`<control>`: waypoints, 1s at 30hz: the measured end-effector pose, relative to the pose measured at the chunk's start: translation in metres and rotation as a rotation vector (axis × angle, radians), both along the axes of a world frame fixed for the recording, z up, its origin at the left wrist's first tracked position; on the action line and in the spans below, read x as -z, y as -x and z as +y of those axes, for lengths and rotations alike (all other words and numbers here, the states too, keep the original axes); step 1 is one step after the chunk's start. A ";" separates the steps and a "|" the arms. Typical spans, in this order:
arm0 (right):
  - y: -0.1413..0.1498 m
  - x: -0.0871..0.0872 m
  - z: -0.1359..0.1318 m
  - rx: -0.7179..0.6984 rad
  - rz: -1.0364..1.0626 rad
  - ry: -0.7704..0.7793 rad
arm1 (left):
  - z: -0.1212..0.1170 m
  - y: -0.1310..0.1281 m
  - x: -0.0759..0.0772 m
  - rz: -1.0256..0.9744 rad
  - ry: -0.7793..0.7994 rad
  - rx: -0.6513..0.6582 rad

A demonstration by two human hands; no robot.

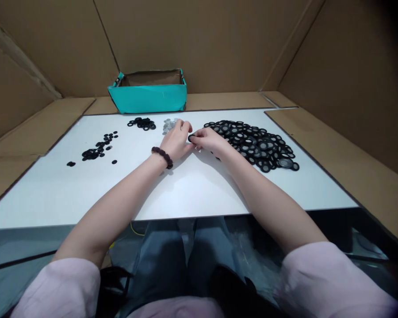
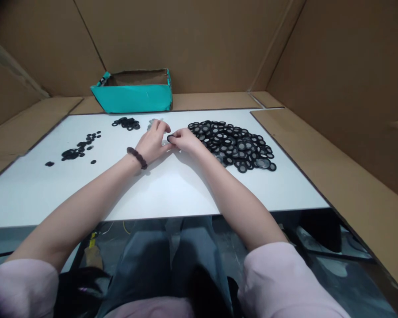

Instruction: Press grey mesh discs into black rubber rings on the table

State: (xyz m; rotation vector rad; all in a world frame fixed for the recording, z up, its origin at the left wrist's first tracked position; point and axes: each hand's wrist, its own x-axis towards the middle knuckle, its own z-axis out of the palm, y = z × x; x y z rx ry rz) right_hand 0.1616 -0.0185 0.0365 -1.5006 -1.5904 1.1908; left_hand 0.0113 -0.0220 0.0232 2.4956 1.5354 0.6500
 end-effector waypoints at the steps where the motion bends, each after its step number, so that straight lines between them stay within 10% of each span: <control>1: 0.000 0.001 0.000 -0.003 0.004 0.002 | 0.000 -0.001 0.000 0.013 -0.004 -0.002; 18: -0.004 0.012 0.008 -0.006 -0.040 -0.138 | 0.014 0.008 0.006 0.070 -0.081 0.104; 25: -0.031 0.015 0.023 0.297 -0.385 -0.568 | 0.065 0.089 0.025 -0.142 -0.109 -0.483; 30: -0.053 0.013 0.032 0.417 -0.559 -0.483 | 0.079 0.115 0.035 -0.153 0.004 -0.562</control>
